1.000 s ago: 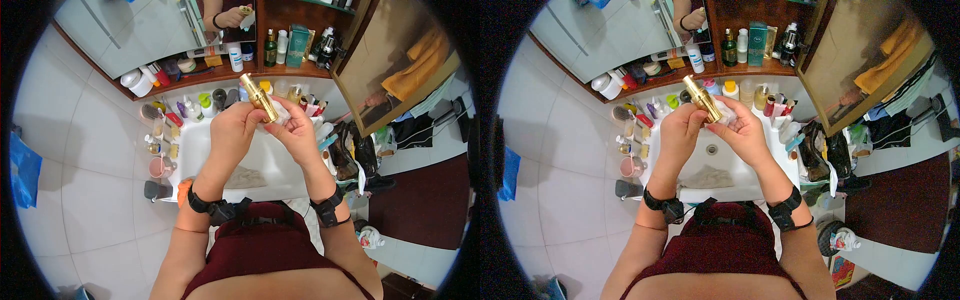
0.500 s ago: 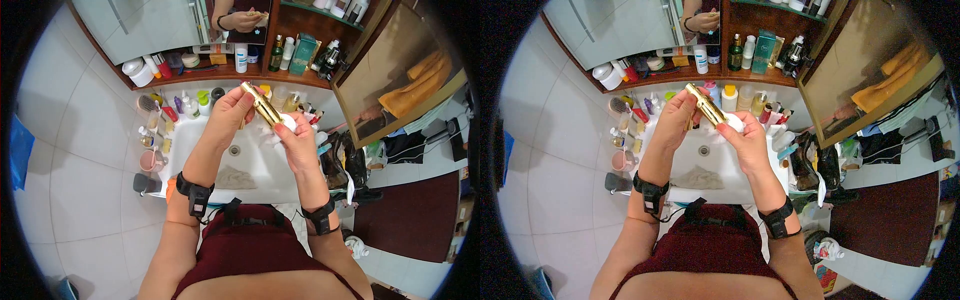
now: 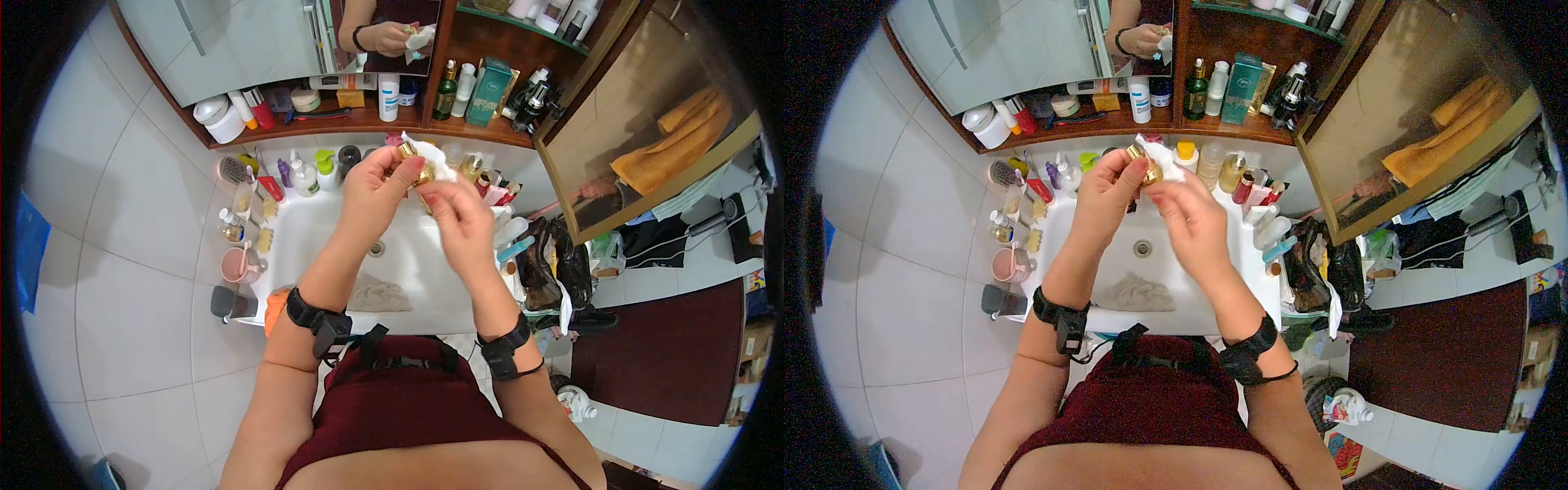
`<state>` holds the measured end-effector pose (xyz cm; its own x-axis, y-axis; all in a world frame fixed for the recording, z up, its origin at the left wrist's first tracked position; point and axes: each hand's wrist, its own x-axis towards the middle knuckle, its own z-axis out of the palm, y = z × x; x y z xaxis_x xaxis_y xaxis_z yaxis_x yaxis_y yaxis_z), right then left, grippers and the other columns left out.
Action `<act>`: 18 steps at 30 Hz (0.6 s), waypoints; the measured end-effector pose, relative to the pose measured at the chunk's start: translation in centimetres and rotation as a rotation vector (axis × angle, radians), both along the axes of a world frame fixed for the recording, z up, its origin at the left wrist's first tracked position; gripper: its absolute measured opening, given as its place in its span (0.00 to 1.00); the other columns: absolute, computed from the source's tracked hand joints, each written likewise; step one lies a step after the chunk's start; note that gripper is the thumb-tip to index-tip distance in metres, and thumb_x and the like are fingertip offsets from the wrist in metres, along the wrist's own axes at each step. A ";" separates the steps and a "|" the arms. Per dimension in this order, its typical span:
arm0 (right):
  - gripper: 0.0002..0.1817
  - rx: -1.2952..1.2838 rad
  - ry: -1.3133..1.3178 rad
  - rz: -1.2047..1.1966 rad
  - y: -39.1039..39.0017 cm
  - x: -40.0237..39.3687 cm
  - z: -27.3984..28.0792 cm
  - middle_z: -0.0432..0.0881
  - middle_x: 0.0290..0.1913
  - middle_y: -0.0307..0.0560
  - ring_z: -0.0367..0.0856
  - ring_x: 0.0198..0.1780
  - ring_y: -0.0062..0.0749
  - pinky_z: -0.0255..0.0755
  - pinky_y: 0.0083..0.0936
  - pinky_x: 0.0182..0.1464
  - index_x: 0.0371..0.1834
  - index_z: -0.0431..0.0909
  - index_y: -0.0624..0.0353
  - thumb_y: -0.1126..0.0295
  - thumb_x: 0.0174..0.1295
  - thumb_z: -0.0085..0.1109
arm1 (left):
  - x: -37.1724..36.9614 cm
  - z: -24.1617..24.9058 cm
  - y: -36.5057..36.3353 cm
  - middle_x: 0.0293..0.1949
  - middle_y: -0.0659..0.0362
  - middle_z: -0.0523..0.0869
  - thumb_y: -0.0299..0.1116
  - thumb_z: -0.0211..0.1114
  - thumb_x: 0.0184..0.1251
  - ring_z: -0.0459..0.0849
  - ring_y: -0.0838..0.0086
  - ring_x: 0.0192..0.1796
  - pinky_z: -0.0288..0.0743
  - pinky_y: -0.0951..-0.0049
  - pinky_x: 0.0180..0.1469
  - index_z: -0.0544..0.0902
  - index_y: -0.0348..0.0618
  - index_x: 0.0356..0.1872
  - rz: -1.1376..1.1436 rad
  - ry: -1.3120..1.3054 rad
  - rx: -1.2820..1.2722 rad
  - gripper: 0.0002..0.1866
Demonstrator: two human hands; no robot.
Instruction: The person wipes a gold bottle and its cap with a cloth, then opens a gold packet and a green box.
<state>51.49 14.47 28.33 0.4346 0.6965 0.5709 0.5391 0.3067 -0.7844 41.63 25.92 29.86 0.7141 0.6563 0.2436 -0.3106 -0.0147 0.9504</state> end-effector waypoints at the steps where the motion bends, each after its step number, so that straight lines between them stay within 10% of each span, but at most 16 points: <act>1: 0.08 -0.027 0.167 0.094 0.0 0.4 0.0 0.77 0.46 0.43 0.77 0.44 0.27 0.71 0.20 0.45 0.43 0.77 0.59 0.71 0.61 0.56 | -0.1 -0.1 0.2 0.30 0.66 0.80 0.39 0.61 0.64 0.74 0.87 0.31 0.67 0.87 0.33 0.79 0.40 0.37 -0.011 0.011 0.028 0.12; 5: 0.15 -0.068 0.955 0.479 0.2 1.4 1.1 0.77 0.45 0.39 0.77 0.44 0.20 0.72 0.17 0.44 0.53 0.69 0.58 0.66 0.66 0.51 | -0.4 0.2 0.1 0.31 0.67 0.80 0.40 0.60 0.66 0.72 0.87 0.31 0.64 0.86 0.31 0.79 0.40 0.40 -0.048 -0.045 0.051 0.13; 12: 0.21 0.002 1.528 0.685 -0.4 1.1 0.8 0.76 0.52 0.50 0.78 0.52 0.33 0.74 0.29 0.54 0.58 0.64 0.65 0.61 0.69 0.42 | -0.5 -0.5 1.9 0.28 0.70 0.76 0.42 0.56 0.68 0.66 0.88 0.26 0.59 0.87 0.28 0.79 0.42 0.44 -0.001 -0.020 0.062 0.15; 18: 0.18 0.032 1.118 0.421 -1.0 1.4 -0.7 0.76 0.50 0.47 0.76 0.53 0.31 0.74 0.26 0.53 0.57 0.70 0.65 0.71 0.66 0.49 | -0.6 -0.2 2.5 0.23 0.71 0.74 0.42 0.60 0.66 0.65 0.89 0.24 0.58 0.86 0.26 0.80 0.43 0.37 0.065 0.030 0.017 0.13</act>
